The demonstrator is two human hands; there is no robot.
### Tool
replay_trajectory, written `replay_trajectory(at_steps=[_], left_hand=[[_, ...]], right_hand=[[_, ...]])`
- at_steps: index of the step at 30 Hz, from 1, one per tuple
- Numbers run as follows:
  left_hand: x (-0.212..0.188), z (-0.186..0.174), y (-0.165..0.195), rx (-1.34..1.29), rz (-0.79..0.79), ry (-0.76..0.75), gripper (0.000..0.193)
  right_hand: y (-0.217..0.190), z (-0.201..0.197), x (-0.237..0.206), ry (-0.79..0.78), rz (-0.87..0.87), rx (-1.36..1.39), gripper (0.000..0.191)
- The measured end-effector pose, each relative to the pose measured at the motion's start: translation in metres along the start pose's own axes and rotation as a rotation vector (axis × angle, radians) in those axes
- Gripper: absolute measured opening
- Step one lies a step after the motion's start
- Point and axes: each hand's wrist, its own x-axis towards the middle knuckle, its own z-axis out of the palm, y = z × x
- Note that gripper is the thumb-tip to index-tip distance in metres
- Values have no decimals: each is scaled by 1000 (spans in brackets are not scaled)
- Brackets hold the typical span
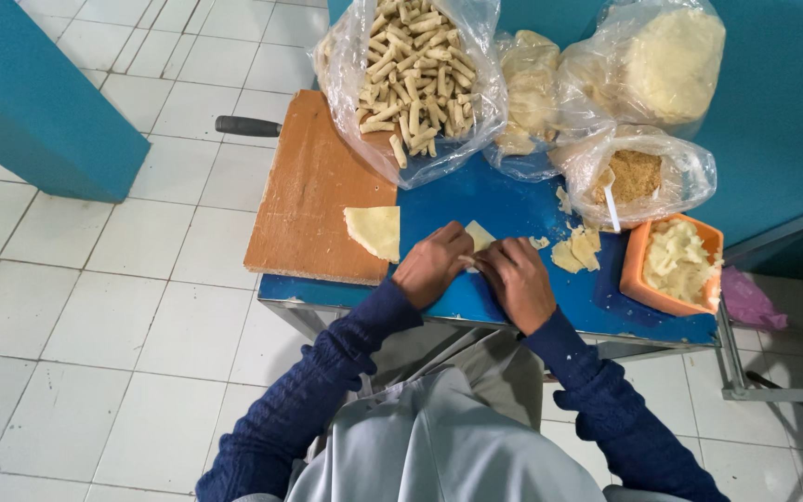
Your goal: The person sits at a small table and folds thin dough squares around a scoop of filling taken from an orange container, pressing the edges together to form filled pastries. Finished pastries accumulate in a plastic bag beside the table alongside bags of dough and brown sugar.
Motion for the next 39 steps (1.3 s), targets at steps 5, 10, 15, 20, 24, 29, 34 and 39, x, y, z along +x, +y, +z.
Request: replay_trajectory(at_steps=[5, 10, 15, 20, 24, 29, 34, 39], left_hand=[[0, -4, 15, 121, 1, 32, 14], [-16, -2, 35, 177, -75, 77, 29], [-34, 0, 41, 335, -69, 7, 43], [-38, 1, 36, 368, 12, 21, 47], [-39, 0, 32, 337, 28, 29, 47], [-37, 0, 32, 354, 9, 23, 46], [-37, -2, 32, 337, -12, 20, 44], [-35, 1, 31, 243, -61, 56, 36]], right_hand=[[-11, 1, -12, -46, -41, -166, 40], [-17, 0, -13, -81, 22, -284, 43], [-8, 8, 1, -140, 43, -387, 55], [9, 13, 20, -135, 44, -338, 60], [21, 11, 32, -93, 20, -10, 68], [20, 19, 33, -129, 14, 9, 54], [40, 20, 61, -385, 339, 186, 50], [67, 18, 132, -108, 289, 1164, 58]])
